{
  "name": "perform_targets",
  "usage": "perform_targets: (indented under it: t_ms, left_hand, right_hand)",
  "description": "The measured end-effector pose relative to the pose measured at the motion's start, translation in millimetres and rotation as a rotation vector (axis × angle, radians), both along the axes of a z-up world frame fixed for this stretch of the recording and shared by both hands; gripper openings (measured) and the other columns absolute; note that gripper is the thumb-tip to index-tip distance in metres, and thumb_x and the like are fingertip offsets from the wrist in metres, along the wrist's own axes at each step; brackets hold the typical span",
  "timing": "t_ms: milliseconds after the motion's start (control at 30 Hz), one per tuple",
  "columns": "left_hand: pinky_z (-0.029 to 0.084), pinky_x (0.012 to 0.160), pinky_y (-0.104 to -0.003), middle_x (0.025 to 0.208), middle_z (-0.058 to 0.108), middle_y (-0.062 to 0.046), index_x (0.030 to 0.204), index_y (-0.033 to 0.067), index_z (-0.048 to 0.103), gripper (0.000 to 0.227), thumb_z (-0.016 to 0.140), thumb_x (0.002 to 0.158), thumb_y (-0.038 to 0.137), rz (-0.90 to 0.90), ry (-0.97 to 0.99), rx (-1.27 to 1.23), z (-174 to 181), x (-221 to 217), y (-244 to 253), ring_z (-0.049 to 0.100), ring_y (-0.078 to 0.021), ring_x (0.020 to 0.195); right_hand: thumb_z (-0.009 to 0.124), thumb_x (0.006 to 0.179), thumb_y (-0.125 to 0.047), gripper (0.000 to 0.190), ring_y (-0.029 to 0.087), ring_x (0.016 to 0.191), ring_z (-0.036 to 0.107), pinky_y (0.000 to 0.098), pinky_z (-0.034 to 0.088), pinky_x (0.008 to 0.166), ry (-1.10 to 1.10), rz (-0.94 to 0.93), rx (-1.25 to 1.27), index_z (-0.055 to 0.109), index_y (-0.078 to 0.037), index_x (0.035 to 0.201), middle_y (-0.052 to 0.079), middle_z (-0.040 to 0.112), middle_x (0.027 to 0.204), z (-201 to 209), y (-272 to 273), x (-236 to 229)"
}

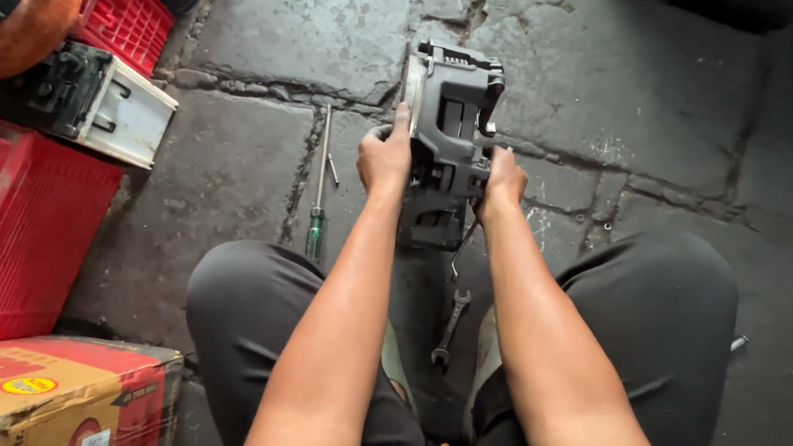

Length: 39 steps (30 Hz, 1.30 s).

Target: The person works on a large brake caliper assembly while seated on the floor, using various wrenches and a screwdriver to loosen and remove internal components. They handle the heavy metal caliper by turning it over to reach different fasteners and use a wrench to unscrew bolts from the housing.

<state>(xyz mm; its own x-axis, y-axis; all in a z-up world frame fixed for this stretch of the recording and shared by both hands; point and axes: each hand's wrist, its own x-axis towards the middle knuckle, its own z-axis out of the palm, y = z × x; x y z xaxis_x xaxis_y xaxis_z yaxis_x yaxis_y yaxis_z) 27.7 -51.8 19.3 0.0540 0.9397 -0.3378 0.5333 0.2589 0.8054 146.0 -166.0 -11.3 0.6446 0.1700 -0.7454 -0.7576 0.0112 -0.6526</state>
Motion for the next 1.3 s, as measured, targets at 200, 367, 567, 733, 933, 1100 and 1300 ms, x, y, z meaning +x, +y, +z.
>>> perform_targets:
  t_ms: [200, 367, 567, 733, 933, 1100, 1300]
  left_hand:
    - [0.048, 0.1, -0.045, 0.124, 0.07, -0.022, 0.13, 0.0054, 0.065, 0.051, 0.056, 0.096, 0.044, -0.133, -0.088, 0.263, -11.8, -13.9, -28.7, 0.063, -0.0413, 0.119]
    - [0.045, 0.103, -0.047, 0.133, 0.063, -0.027, 0.138, 0.0016, 0.054, 0.049, 0.061, 0.099, 0.031, -0.209, -0.098, 0.425, -17.4, -22.0, -39.4, 0.057, -0.0465, 0.124]
    - [0.047, 0.095, -0.049, 0.124, 0.067, -0.025, 0.135, 0.0057, 0.054, 0.043, 0.057, 0.098, 0.027, -0.129, -0.106, 0.32, 10.1, -18.1, -50.0, 0.062, -0.0457, 0.115]
    - [0.047, 0.093, -0.05, 0.122, 0.068, -0.024, 0.134, 0.0066, 0.052, 0.045, 0.06, 0.096, 0.029, -0.115, -0.072, 0.31, 8.4, -18.0, -49.5, 0.062, -0.0456, 0.113]
    - [0.047, 0.093, -0.05, 0.118, 0.063, -0.029, 0.128, 0.0039, 0.058, 0.052, 0.074, 0.082, 0.022, -0.174, 0.117, 0.342, 32.6, -22.5, -40.3, 0.06, -0.0469, 0.11]
    - [0.053, 0.093, -0.05, 0.113, 0.072, -0.025, 0.105, 0.0028, 0.073, 0.035, 0.077, 0.085, 0.031, -0.421, 0.32, 0.2, 104.5, -46.6, -37.4, 0.067, -0.0438, 0.108]
    - [0.054, 0.087, -0.049, 0.102, 0.072, -0.028, 0.098, -0.0006, 0.074, 0.035, 0.082, 0.08, 0.028, -0.536, 0.295, 0.208, 104.4, -56.4, -30.9, 0.068, -0.0451, 0.101]
  right_hand:
    - [0.066, 0.083, -0.022, 0.024, 0.023, 0.067, 0.067, 0.039, 0.055, 0.058, 0.081, 0.08, 0.202, 0.07, -0.002, 0.096, 0.01, 0.071, 0.084, -37.0, 4.5, 12.1]
    - [0.067, 0.089, -0.038, 0.027, 0.025, 0.063, 0.065, 0.0411, 0.053, 0.054, 0.305, 0.319, 0.306, 0.066, -0.011, 0.088, 0.008, 0.071, 0.08, -64.5, 9.8, 28.4]
    - [0.065, 0.09, -0.036, 0.029, 0.027, 0.069, 0.067, 0.0427, 0.053, 0.059, 0.182, 0.151, 0.167, 0.07, -0.008, 0.092, 0.01, 0.072, 0.083, -70.2, 14.7, 25.5]
    - [0.065, 0.092, -0.039, 0.035, 0.028, 0.073, 0.068, 0.0439, 0.053, 0.064, 0.101, 0.143, 0.072, 0.073, -0.005, 0.095, 0.012, 0.073, 0.086, -57.5, 13.9, 24.2]
    - [0.065, 0.095, -0.043, 0.042, 0.029, 0.078, 0.069, 0.0454, 0.053, 0.069, -0.149, 0.122, -0.288, 0.076, -0.002, 0.098, 0.014, 0.073, 0.09, -61.5, 8.4, 27.5]
    - [0.065, 0.1, -0.047, 0.049, 0.03, 0.076, 0.067, 0.045, 0.051, 0.066, -0.802, -0.044, -0.754, 0.078, 0.0, 0.095, 0.015, 0.072, 0.086, -50.9, -13.3, 35.1]
    - [0.051, 0.105, -0.044, 0.046, 0.014, 0.042, 0.044, 0.0329, 0.031, 0.037, -0.527, -0.2, 0.47, 0.058, -0.007, 0.079, 0.004, 0.05, 0.059, 117.4, -37.8, 31.8]
